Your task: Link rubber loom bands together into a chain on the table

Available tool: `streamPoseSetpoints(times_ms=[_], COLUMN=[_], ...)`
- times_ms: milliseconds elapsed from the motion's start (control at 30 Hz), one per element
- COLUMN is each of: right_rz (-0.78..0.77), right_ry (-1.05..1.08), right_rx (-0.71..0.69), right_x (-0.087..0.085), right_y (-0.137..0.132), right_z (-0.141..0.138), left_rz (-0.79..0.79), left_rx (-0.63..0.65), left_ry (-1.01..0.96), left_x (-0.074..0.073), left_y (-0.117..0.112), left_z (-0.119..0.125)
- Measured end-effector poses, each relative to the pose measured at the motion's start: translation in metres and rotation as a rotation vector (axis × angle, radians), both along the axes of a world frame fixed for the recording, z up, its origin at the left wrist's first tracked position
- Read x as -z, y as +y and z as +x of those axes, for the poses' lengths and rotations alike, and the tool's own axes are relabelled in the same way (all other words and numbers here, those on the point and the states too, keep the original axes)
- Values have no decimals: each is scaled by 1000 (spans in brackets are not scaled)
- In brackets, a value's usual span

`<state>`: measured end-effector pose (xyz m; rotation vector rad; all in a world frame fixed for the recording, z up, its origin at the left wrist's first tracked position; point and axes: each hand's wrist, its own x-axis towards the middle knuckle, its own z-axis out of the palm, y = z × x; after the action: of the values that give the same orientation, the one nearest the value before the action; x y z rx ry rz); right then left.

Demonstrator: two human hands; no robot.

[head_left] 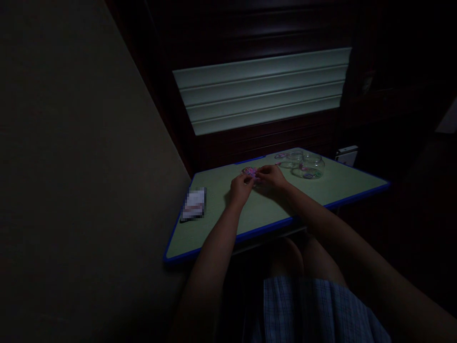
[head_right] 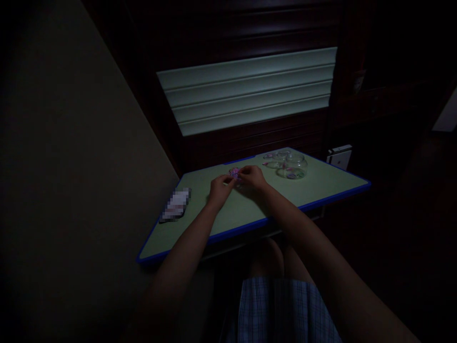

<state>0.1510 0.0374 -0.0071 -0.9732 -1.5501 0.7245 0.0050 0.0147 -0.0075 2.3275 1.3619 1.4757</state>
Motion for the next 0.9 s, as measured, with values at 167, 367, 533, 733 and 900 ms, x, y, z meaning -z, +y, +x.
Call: streamPoseSetpoints(times_ms=[167, 367, 533, 733, 900], right_rz=[-15, -21, -19, 58, 108], right_ry=[-23, -66, -21, -84, -189], right_rx=[-64, -151, -113, -21, -26], right_x=[-2, 2, -2, -6, -3], right_y=[-4, -1, -4, -9, -8], right_z=[-1, -1, -1, -4, -4], left_rz=[-73, -112, -115, -78, -63], left_rx=[19, -35, -71, -83, -87], left_ry=[-97, -165, -133, -52, -21], left_x=[0, -4, -2, 0, 1], left_y=[2, 2, 4, 4, 5], left_z=[1, 1, -2, -4, -4])
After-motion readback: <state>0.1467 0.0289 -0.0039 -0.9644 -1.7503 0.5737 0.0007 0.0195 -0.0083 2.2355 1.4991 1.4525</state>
